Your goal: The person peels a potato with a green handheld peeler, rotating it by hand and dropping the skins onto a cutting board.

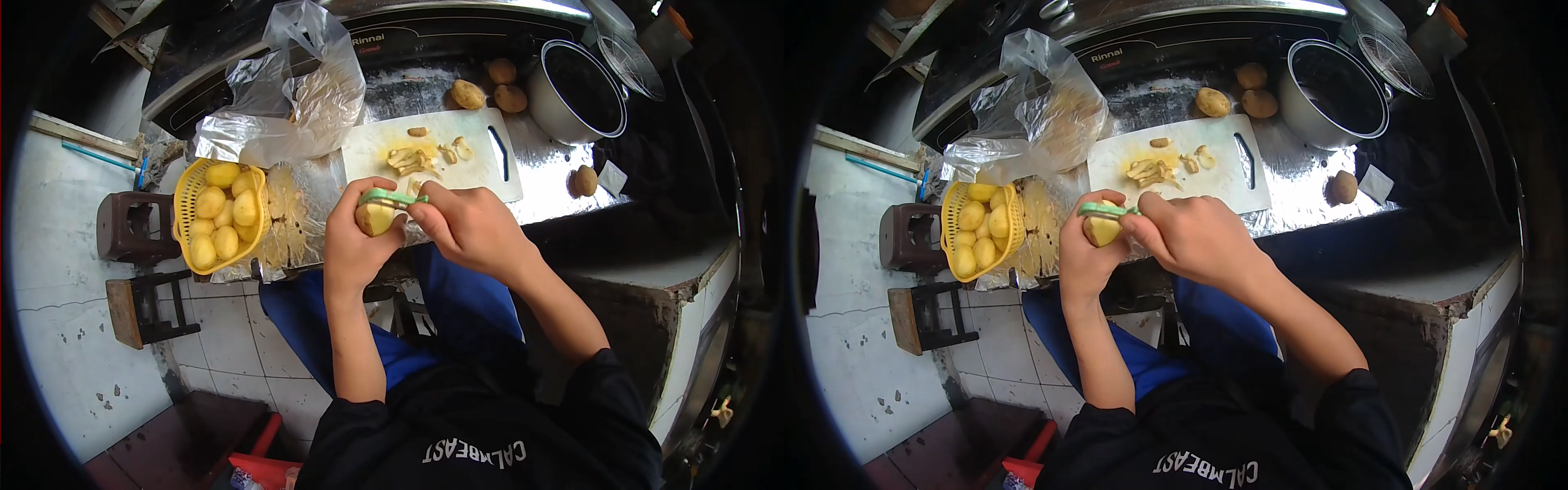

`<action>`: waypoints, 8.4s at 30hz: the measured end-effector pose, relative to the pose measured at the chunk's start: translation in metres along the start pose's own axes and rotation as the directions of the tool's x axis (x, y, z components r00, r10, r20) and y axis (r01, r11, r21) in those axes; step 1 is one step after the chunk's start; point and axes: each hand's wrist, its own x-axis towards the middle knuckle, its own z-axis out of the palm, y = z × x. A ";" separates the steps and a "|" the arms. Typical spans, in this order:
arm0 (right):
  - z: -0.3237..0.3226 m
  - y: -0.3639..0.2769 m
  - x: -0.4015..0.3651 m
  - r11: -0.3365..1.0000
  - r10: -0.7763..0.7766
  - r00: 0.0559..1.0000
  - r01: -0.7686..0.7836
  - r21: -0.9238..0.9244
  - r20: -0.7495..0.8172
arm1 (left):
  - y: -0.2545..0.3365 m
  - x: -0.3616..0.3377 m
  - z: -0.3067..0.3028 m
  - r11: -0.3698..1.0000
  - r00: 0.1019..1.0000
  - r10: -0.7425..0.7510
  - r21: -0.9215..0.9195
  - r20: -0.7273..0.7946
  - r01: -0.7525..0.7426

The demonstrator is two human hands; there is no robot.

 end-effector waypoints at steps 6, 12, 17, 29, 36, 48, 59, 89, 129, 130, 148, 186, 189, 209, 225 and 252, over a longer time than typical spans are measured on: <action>-0.012 -0.020 -0.004 0.970 -0.056 0.985 0.092 -0.223 0.162 | 0.009 -0.006 0.001 0.981 0.986 0.158 0.102 0.060 -0.164; -0.008 -0.023 0.001 0.981 -0.049 0.995 0.064 -0.181 0.086 | 0.018 -0.011 -0.002 0.985 0.994 0.108 0.129 0.030 -0.111; -0.006 -0.014 0.011 0.984 -0.044 0.998 0.049 -0.170 0.033 | 0.017 -0.015 -0.002 0.908 0.965 0.262 0.333 0.022 -0.254; 0.019 0.028 0.022 0.956 0.258 0.962 -0.267 -0.119 -0.084 | -0.004 0.002 0.001 0.958 0.999 0.029 0.283 0.043 -0.040; 0.016 0.026 0.016 0.956 0.289 0.952 -0.282 0.079 -0.103 | -0.010 0.004 0.006 0.966 0.999 0.024 0.257 -0.030 -0.016; -0.011 0.024 -0.002 0.365 0.379 0.811 -0.573 0.734 0.445 | 0.014 -0.005 -0.002 0.968 0.987 0.024 -0.250 0.161 0.018; -0.001 -0.012 -0.003 0.960 0.175 0.968 -0.128 0.248 -0.179 | 0.002 -0.003 0.022 0.715 0.972 -0.234 -0.677 0.004 0.175; 0.002 -0.053 -0.003 0.995 0.092 0.995 -0.094 -0.041 -0.047 | 0.022 -0.017 0.038 0.816 0.846 -0.040 -0.506 -0.532 -0.280; 0.012 0.016 0.021 0.883 0.454 0.889 -0.440 0.164 -0.062 | -0.022 0.012 0.015 0.577 0.972 -0.224 -0.814 -0.078 0.068; 0.009 0.016 0.020 0.884 0.451 0.891 -0.437 0.164 -0.058 | -0.022 0.012 0.014 0.633 0.974 -0.211 -0.771 -0.086 0.069; 0.024 -0.018 0.012 0.966 0.212 0.971 -0.226 -0.126 -0.111 | -0.010 -0.002 0.029 0.981 0.893 0.067 -0.136 -0.445 -0.141; 0.013 0.028 0.028 0.917 0.368 0.926 -0.377 -0.130 -0.090 | -0.020 0.016 0.010 0.892 0.961 -0.106 -0.452 -0.254 -0.021; 0.013 0.013 0.023 0.923 0.380 0.919 -0.385 -0.030 -0.106 | -0.019 0.019 0.011 0.806 0.982 -0.085 -0.590 -0.166 -0.030; 0.045 -0.035 0.009 0.966 0.187 0.972 -0.208 -0.154 -0.141 | -0.016 0.009 0.020 0.588 0.954 -0.165 -0.801 -0.252 -0.110; 0.032 0.003 0.022 0.956 0.292 0.954 -0.292 0.015 -0.072 | -0.029 0.041 0.015 0.307 0.969 -0.210 -0.950 -0.132 -0.063; 0.052 -0.041 0.013 0.958 0.191 0.974 -0.212 -0.193 -0.121 | -0.012 0.028 0.019 0.342 0.945 -0.143 -0.911 -0.293 -0.231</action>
